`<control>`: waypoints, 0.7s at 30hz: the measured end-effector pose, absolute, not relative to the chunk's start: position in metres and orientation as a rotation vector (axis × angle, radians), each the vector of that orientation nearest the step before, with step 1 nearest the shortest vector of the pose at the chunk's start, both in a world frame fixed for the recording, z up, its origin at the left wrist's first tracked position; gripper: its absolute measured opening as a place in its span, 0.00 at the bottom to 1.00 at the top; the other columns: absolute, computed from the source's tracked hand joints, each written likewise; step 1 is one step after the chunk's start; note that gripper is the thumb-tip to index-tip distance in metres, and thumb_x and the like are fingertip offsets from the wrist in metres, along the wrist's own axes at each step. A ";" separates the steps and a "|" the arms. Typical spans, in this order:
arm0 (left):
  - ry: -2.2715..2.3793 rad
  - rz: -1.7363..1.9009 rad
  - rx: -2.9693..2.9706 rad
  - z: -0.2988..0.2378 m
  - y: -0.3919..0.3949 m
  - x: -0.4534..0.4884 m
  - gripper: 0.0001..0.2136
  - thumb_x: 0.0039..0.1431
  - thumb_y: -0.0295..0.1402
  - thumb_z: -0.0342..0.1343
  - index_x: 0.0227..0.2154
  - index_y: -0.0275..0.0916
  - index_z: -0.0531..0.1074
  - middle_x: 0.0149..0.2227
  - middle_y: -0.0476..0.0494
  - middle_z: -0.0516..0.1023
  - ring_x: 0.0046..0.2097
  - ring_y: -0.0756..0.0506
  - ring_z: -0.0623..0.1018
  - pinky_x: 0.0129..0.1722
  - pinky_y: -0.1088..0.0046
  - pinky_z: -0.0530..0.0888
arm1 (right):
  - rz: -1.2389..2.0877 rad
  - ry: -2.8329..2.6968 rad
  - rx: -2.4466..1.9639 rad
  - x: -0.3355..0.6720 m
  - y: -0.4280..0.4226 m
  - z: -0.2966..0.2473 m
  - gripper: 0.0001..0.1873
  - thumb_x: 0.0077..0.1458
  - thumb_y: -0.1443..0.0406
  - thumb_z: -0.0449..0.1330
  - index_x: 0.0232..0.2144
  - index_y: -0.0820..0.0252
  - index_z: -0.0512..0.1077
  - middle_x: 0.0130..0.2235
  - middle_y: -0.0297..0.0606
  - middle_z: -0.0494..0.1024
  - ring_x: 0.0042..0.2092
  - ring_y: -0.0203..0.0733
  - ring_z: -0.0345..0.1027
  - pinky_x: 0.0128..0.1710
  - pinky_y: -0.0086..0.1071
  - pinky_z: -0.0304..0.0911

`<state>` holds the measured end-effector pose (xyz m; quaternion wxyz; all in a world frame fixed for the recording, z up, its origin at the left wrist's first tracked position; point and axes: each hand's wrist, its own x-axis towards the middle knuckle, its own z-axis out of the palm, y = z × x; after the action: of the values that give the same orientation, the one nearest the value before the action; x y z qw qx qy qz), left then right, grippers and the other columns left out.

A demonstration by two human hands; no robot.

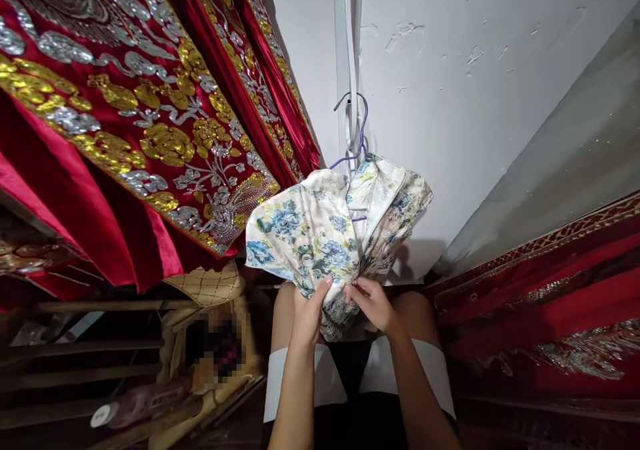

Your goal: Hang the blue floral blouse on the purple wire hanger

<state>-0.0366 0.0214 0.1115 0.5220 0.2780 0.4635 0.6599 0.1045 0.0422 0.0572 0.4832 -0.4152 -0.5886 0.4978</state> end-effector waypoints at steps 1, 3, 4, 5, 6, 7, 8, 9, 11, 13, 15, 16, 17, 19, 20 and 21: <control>1.124 1.584 0.676 0.112 0.019 -0.037 0.30 0.42 0.41 0.75 0.49 0.33 0.78 0.42 0.37 0.85 0.46 0.38 0.83 0.50 0.63 0.78 | 1.235 -1.434 -0.985 0.100 0.044 0.059 0.24 0.61 0.48 0.59 0.22 0.58 0.70 0.26 0.37 0.76 0.32 0.41 0.70 0.36 0.32 0.65; 1.157 1.586 0.694 0.112 0.015 -0.040 0.29 0.42 0.42 0.74 0.47 0.33 0.79 0.40 0.38 0.85 0.45 0.38 0.83 0.47 0.64 0.78 | 1.235 -1.396 -0.973 0.095 0.046 0.063 0.25 0.62 0.47 0.58 0.21 0.58 0.69 0.25 0.36 0.75 0.31 0.40 0.69 0.36 0.32 0.64; 1.184 1.593 0.707 0.110 0.014 -0.042 0.28 0.42 0.42 0.74 0.45 0.33 0.79 0.39 0.39 0.84 0.44 0.38 0.83 0.46 0.64 0.78 | 1.234 -1.383 -0.975 0.095 0.046 0.064 0.25 0.62 0.48 0.58 0.21 0.58 0.69 0.25 0.35 0.75 0.31 0.40 0.68 0.35 0.31 0.64; 1.226 1.616 0.722 0.108 0.013 -0.045 0.26 0.43 0.43 0.74 0.43 0.33 0.79 0.39 0.39 0.84 0.43 0.39 0.83 0.45 0.65 0.78 | 1.234 -1.374 -0.980 0.096 0.045 0.065 0.24 0.62 0.49 0.58 0.21 0.58 0.69 0.24 0.35 0.74 0.30 0.40 0.68 0.35 0.31 0.63; 1.286 1.659 0.741 0.106 0.013 -0.049 0.24 0.44 0.43 0.73 0.41 0.33 0.80 0.38 0.40 0.84 0.42 0.40 0.82 0.43 0.67 0.78 | 1.231 -1.365 -0.987 0.098 0.044 0.066 0.23 0.62 0.50 0.58 0.21 0.58 0.70 0.23 0.34 0.73 0.29 0.39 0.67 0.34 0.31 0.62; 1.360 1.723 0.760 0.103 0.013 -0.054 0.22 0.45 0.43 0.72 0.39 0.33 0.80 0.37 0.41 0.84 0.40 0.42 0.82 0.41 0.68 0.77 | 1.226 -1.359 -0.996 0.101 0.042 0.067 0.22 0.63 0.52 0.58 0.21 0.58 0.70 0.22 0.33 0.72 0.28 0.38 0.66 0.32 0.31 0.61; 1.442 1.803 0.769 0.100 0.014 -0.061 0.20 0.46 0.43 0.72 0.37 0.33 0.79 0.36 0.43 0.83 0.38 0.43 0.81 0.40 0.70 0.76 | 1.224 -1.357 -1.007 0.104 0.040 0.067 0.21 0.63 0.54 0.58 0.21 0.58 0.70 0.21 0.32 0.71 0.27 0.38 0.65 0.32 0.31 0.60; 1.519 1.905 0.758 0.096 0.016 -0.070 0.19 0.46 0.42 0.71 0.36 0.34 0.79 0.34 0.45 0.82 0.36 0.45 0.79 0.38 0.71 0.75 | 1.225 -1.358 -1.019 0.107 0.038 0.068 0.21 0.63 0.55 0.57 0.21 0.58 0.70 0.21 0.32 0.70 0.27 0.38 0.64 0.31 0.30 0.59; 1.613 2.115 0.713 0.091 0.019 -0.086 0.17 0.46 0.40 0.71 0.36 0.35 0.78 0.33 0.48 0.80 0.36 0.47 0.78 0.37 0.73 0.73 | 1.231 -1.359 -1.037 0.110 0.034 0.071 0.21 0.63 0.56 0.57 0.20 0.58 0.69 0.21 0.32 0.69 0.26 0.37 0.63 0.30 0.30 0.59; 1.636 2.269 0.701 0.087 0.021 -0.099 0.17 0.46 0.37 0.71 0.38 0.36 0.77 0.35 0.48 0.79 0.38 0.47 0.77 0.39 0.73 0.73 | 1.243 -1.347 -1.045 0.109 0.033 0.075 0.20 0.63 0.57 0.57 0.20 0.58 0.69 0.21 0.32 0.69 0.25 0.37 0.62 0.29 0.30 0.58; 1.630 2.348 0.776 0.084 0.020 -0.102 0.16 0.47 0.36 0.70 0.39 0.37 0.77 0.40 0.45 0.80 0.41 0.46 0.78 0.42 0.71 0.74 | 1.249 -1.330 -1.047 0.103 0.031 0.078 0.20 0.62 0.58 0.57 0.20 0.57 0.69 0.20 0.31 0.69 0.24 0.36 0.61 0.28 0.30 0.57; 1.621 2.353 0.844 0.083 0.018 -0.100 0.15 0.49 0.35 0.70 0.39 0.38 0.77 0.42 0.43 0.80 0.43 0.45 0.78 0.43 0.70 0.74 | 1.254 -1.326 -1.049 0.099 0.031 0.079 0.19 0.61 0.59 0.57 0.19 0.57 0.68 0.20 0.31 0.69 0.24 0.36 0.61 0.28 0.30 0.57; 1.606 2.338 0.919 0.081 0.016 -0.095 0.13 0.51 0.35 0.69 0.39 0.38 0.76 0.44 0.42 0.80 0.45 0.44 0.79 0.44 0.69 0.74 | 1.262 -1.325 -1.051 0.095 0.030 0.080 0.19 0.61 0.59 0.57 0.19 0.57 0.68 0.20 0.31 0.69 0.24 0.36 0.61 0.29 0.30 0.57; 1.547 2.187 1.123 0.078 0.012 -0.081 0.09 0.55 0.35 0.66 0.37 0.38 0.77 0.43 0.41 0.81 0.46 0.44 0.79 0.45 0.68 0.75 | 1.285 -1.329 -1.057 0.089 0.027 0.081 0.18 0.61 0.60 0.56 0.19 0.58 0.68 0.20 0.31 0.69 0.24 0.36 0.62 0.28 0.30 0.57; 1.500 2.046 1.242 0.077 0.010 -0.073 0.07 0.57 0.35 0.65 0.36 0.38 0.77 0.41 0.42 0.81 0.44 0.43 0.80 0.45 0.68 0.75 | 1.297 -1.334 -1.059 0.088 0.025 0.081 0.18 0.61 0.60 0.56 0.20 0.58 0.69 0.20 0.31 0.69 0.24 0.36 0.62 0.28 0.30 0.56; 1.447 1.886 1.350 0.077 0.010 -0.064 0.06 0.58 0.35 0.64 0.36 0.39 0.78 0.39 0.42 0.82 0.43 0.43 0.80 0.44 0.68 0.76 | 1.308 -1.341 -1.059 0.088 0.024 0.082 0.18 0.61 0.60 0.56 0.20 0.58 0.69 0.20 0.31 0.70 0.24 0.36 0.62 0.28 0.30 0.56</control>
<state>-0.0643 0.0095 0.0768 0.2023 0.4836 0.5184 0.6756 0.0879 0.0236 0.0817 0.4750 -0.4333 -0.5482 0.5348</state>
